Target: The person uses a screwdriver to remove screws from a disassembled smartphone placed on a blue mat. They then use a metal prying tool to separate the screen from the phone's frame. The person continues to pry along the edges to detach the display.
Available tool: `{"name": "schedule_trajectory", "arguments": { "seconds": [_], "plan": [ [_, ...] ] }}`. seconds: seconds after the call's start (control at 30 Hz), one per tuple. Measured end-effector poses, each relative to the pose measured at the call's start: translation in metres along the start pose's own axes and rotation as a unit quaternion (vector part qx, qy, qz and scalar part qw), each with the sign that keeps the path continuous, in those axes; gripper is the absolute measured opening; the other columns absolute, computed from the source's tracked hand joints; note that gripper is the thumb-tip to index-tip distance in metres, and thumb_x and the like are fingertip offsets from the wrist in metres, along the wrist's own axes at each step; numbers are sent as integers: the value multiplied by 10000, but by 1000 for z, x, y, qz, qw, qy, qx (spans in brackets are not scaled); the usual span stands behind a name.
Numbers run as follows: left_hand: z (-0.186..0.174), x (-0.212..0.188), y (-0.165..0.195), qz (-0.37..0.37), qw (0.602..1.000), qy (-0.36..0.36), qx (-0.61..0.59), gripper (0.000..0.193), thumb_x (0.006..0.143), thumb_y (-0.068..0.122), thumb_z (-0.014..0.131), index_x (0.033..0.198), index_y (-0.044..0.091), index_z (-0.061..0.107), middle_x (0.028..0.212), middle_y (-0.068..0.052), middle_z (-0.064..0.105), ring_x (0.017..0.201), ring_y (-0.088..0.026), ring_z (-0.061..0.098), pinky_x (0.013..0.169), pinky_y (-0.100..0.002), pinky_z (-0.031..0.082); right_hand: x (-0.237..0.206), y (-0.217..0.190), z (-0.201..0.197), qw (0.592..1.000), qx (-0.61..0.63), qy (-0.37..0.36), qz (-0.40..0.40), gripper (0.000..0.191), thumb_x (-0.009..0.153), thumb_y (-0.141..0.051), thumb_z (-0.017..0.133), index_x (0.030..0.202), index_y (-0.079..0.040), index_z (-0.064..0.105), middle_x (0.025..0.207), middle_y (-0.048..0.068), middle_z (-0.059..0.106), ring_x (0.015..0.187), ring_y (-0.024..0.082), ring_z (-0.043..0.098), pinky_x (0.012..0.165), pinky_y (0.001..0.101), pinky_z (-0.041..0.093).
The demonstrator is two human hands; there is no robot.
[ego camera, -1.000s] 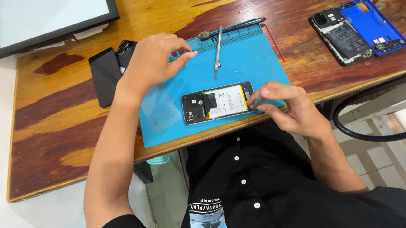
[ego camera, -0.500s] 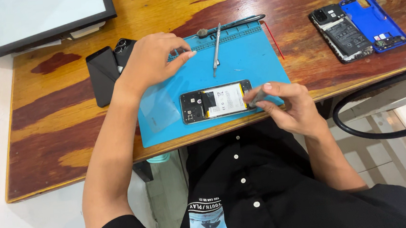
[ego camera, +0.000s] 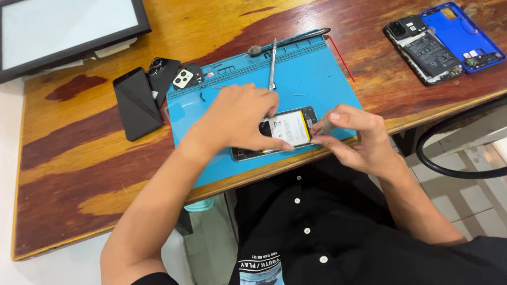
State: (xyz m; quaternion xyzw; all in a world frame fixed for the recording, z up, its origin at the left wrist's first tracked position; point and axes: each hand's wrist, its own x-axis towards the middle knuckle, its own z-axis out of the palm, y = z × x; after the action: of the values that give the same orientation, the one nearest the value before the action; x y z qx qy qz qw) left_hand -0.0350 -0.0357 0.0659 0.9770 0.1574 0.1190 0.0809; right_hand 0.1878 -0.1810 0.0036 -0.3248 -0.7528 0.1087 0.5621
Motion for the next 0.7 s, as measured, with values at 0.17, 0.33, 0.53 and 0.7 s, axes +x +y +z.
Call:
{"name": "schedule_trajectory", "arguments": {
  "seconds": [0.17, 0.33, 0.53, 0.7],
  "plan": [
    [5, -2, 6, -39, 999, -11, 29, 883, 599, 820, 780, 953, 19, 665, 837, -167, 697, 815, -387, 689, 665, -512, 529, 5, -2, 2, 1000, -8, -15, -1, 739, 843, 85, 809, 1428, -164, 434, 1027, 152, 700, 877, 220, 716, 773, 331, 593],
    [12, -1, 3, -89, 994, -70, 4, 938, 576, 847, 768, 903, -27, 665, 853, -200, 684, 840, -398, 688, 718, -508, 554, 9, 1, 10, 999, -1, 16, 35, 609, 918, 148, 728, 1385, -127, 450, 947, 124, 654, 896, 230, 718, 788, 341, 578],
    [8, 2, 1, -9, 998, -29, -50, 837, 596, 791, 793, 846, -3, 706, 832, -201, 682, 847, -412, 680, 633, -514, 531, 16, 19, -6, 997, -59, 53, 7, 488, 1031, 176, 592, 1414, -73, 421, 963, 146, 595, 840, 212, 613, 783, 324, 533],
    [-2, 2, 1, -42, 998, 1, -51, 539, 709, 568, 833, 916, 91, 692, 787, -93, 690, 810, -376, 676, 648, -492, 494, 11, 17, -17, 977, 52, 141, 148, 533, 1010, 0, 613, 1467, -99, 356, 860, 8, 544, 722, 70, 509, 636, 229, 425]
  ]
}}
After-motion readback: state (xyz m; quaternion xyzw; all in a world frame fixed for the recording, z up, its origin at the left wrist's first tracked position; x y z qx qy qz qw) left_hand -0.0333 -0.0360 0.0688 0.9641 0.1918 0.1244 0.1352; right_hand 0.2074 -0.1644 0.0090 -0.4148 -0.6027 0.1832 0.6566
